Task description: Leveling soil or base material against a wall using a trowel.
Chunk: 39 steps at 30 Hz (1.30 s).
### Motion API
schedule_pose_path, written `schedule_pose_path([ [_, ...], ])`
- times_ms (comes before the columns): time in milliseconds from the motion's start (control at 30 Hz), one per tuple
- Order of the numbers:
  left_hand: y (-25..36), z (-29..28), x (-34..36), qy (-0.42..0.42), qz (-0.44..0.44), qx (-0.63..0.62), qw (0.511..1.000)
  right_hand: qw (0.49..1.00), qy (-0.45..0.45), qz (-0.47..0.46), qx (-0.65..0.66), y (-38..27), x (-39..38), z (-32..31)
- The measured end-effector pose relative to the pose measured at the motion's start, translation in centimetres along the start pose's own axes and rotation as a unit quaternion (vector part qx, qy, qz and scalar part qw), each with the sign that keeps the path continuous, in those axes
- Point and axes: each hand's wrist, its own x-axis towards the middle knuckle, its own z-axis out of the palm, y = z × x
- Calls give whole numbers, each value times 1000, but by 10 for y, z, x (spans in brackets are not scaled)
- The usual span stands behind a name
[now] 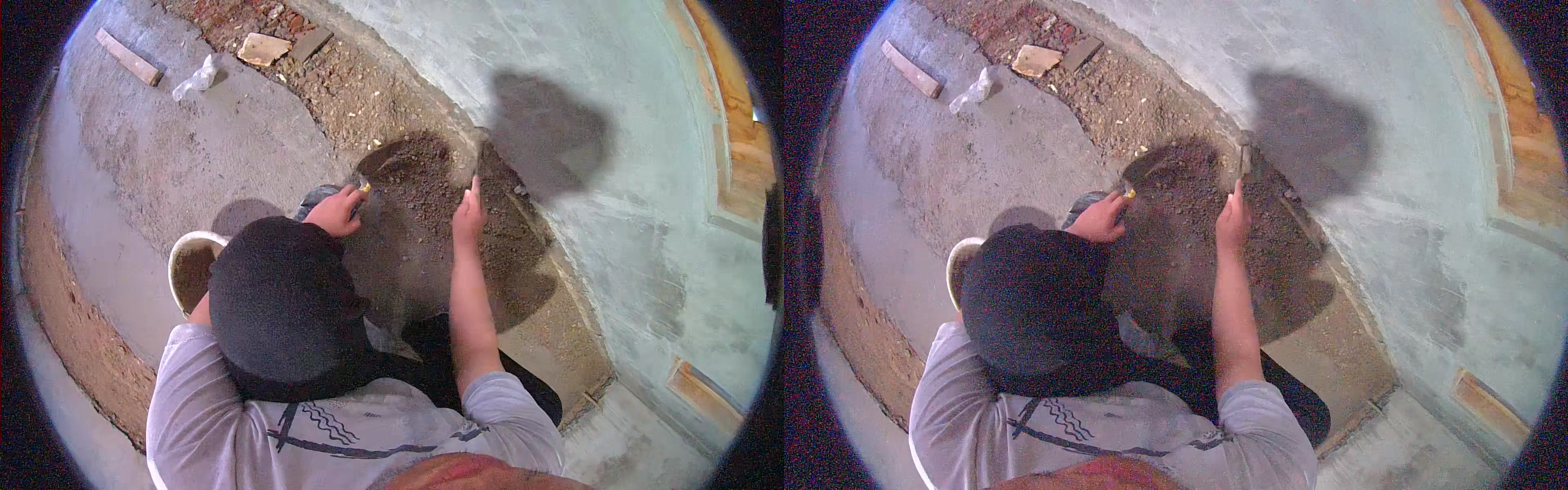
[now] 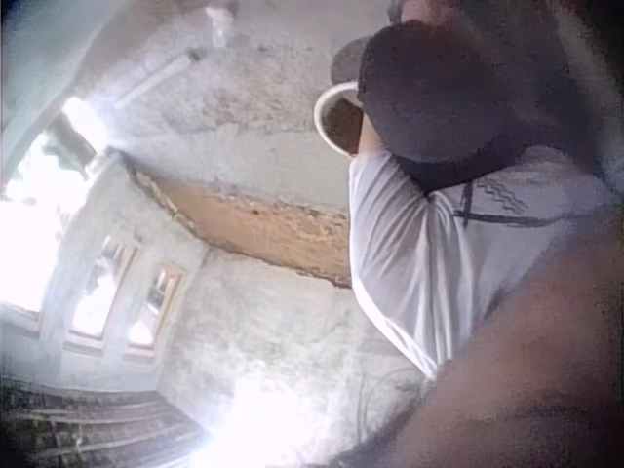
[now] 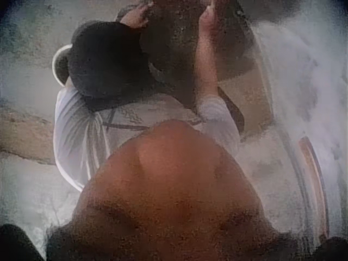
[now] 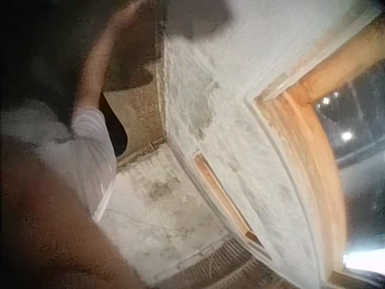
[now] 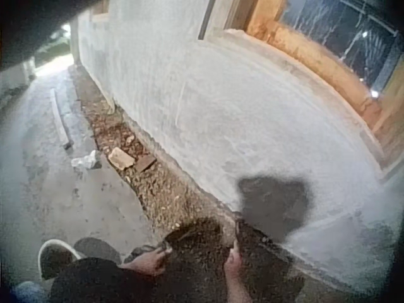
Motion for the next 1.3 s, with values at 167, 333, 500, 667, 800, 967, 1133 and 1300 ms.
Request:
schedule_pose_path([
  [167,5,4,12,-12,22,0,1000,990,10,-22,-142,33,-13,13],
  [333,-5,2,4,5,-1,-3,1000,997,-26,76,-15,-12,8,-10],
  [500,-3,8,13,-8,9,14,1000,988,60,-102,-98,11,-13,6],
  [667,-3,4,6,-9,15,0,1000,993,-40,101,-37,10,-9,9],
  [800,3,2,6,-11,-1,-7,1000,997,62,-5,-53,14,-30,14],
  [967,-6,4,5,-7,16,-1,1000,981,-106,112,-120,8,-6,12],
  [1133,5,3,11,-24,-1,5,1000,997,-2,42,-66,30,-18,20],
  [1300,-1,-2,3,-17,-18,6,1000,996,-14,31,-80,8,-13,17],
])
